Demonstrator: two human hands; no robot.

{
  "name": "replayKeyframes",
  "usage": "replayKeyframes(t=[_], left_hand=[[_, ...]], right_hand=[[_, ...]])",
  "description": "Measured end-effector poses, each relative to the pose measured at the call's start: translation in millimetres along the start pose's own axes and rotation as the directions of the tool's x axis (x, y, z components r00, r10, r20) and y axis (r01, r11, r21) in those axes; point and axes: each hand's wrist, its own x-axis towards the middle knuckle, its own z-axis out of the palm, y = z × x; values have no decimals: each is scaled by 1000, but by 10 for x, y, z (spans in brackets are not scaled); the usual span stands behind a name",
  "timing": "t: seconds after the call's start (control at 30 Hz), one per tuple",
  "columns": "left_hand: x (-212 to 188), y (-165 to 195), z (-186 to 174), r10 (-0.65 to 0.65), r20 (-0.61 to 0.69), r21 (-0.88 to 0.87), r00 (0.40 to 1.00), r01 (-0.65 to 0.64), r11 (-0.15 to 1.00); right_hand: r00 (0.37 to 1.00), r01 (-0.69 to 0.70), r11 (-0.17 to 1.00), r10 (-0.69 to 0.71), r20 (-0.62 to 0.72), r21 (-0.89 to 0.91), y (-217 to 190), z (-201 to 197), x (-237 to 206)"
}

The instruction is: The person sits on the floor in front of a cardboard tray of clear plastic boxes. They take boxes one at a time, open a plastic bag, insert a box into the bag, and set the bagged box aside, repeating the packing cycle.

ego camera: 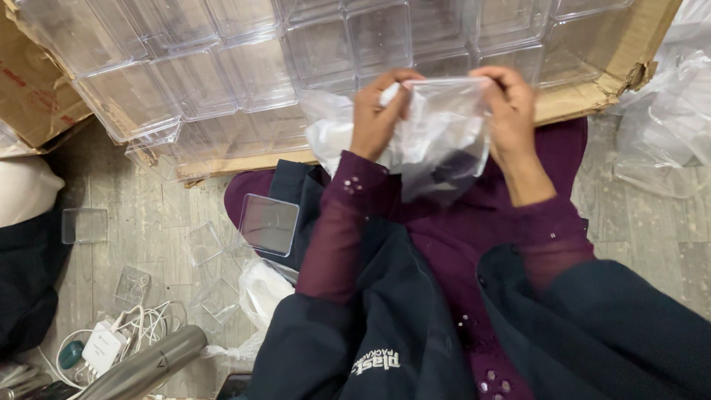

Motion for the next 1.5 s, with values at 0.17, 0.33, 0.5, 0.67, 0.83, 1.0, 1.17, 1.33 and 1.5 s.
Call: replayKeyframes(t=[0.17, 0.33, 0.5, 0.67, 0.83, 1.0, 1.17, 1.33, 1.5], left_hand=[[70, -95, -337, 31, -136, 250, 990, 4, 968], [123, -276, -363, 176, -198, 651, 964, -5, 759], [198, -148, -239, 47, -217, 515, 975, 74, 854], [277, 76, -51, -23, -15, 391, 1000, 27, 920], [141, 117, -224, 182, 121, 253, 976, -208, 945], [74, 17, -432, -291, 257, -83, 922, 321, 943], [102, 24, -318, -340, 77, 124, 937, 329, 936], [92, 184, -181, -245, 93, 42, 965, 242, 969], [49, 295, -98, -234, 128, -56, 964, 243, 969]], right_hand=[[991, -74, 997, 73, 108, 3, 479, 238, 284], [960, -248, 966, 234, 154, 78, 568, 386, 401], [816, -460, 835, 264, 514, 301, 126, 323, 192], [753, -370, 927, 340, 563, -65, 55, 152, -122], [974, 198, 910, -141, -178, 364, 139, -1103, -292], [636, 175, 924, 158, -756, 340, 36, -2664, -339], [641, 90, 989, 32, -767, 116, 87, -2696, -116], [775, 254, 936, -349, -527, -245, -28, -1392, 11], [997, 73, 995, -70, 43, -72, -209, 97, -229]])
